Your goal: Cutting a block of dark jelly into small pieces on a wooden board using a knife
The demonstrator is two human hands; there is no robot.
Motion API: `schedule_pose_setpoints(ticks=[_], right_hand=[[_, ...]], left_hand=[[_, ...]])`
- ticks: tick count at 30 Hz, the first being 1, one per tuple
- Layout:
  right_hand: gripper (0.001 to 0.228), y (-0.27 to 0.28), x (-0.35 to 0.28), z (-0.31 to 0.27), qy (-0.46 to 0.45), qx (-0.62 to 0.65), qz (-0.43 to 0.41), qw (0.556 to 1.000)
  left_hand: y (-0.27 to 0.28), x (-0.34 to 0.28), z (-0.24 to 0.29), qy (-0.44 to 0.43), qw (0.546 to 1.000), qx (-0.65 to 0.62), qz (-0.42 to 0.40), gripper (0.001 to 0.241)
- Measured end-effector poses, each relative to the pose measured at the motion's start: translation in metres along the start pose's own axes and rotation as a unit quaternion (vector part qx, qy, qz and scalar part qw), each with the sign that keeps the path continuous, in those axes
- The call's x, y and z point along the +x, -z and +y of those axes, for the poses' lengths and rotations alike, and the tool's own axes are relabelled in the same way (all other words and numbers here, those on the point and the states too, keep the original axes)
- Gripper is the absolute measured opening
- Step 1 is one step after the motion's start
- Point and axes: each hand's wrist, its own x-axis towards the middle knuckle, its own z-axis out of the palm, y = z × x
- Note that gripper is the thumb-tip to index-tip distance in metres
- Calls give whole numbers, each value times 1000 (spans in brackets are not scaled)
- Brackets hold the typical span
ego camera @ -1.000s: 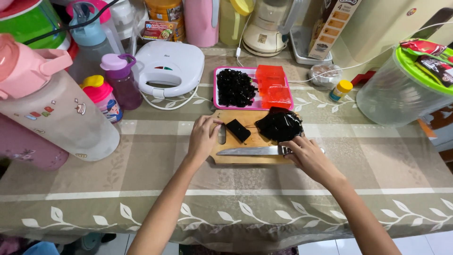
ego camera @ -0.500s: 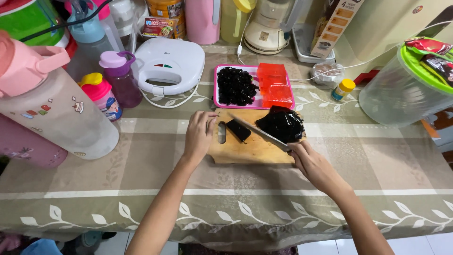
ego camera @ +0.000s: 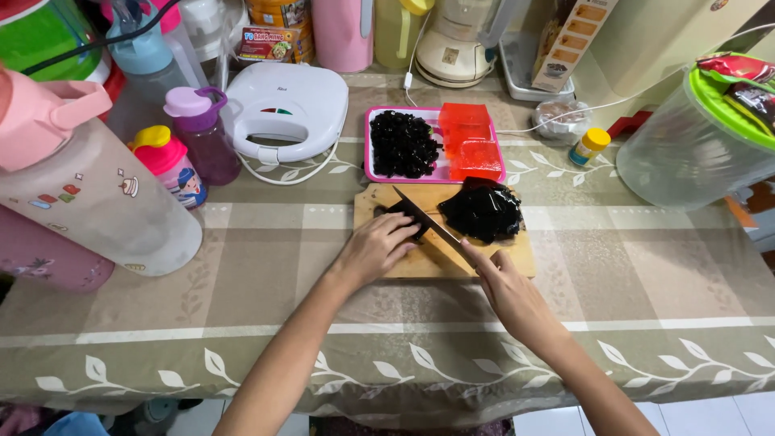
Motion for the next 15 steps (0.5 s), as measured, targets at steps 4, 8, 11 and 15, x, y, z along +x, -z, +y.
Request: schedule_pose_setpoints(ticks=[4, 8, 11, 15], right_hand=[[44, -4, -1, -3, 10, -21, 4, 1000], [48, -8, 0, -1, 9, -24, 5, 1000], [51, -9, -1, -1, 10, -29, 8, 999], [55, -11, -1, -1, 16, -43, 14, 999]], left_hand=[[-1, -2, 1, 1, 1000, 1, -1, 34], [2, -1, 3, 3, 1000, 12, -9, 34], [0, -2, 3, 3, 1000, 16, -11, 34], [-1, -2, 2, 1, 1000, 22, -13, 34]])
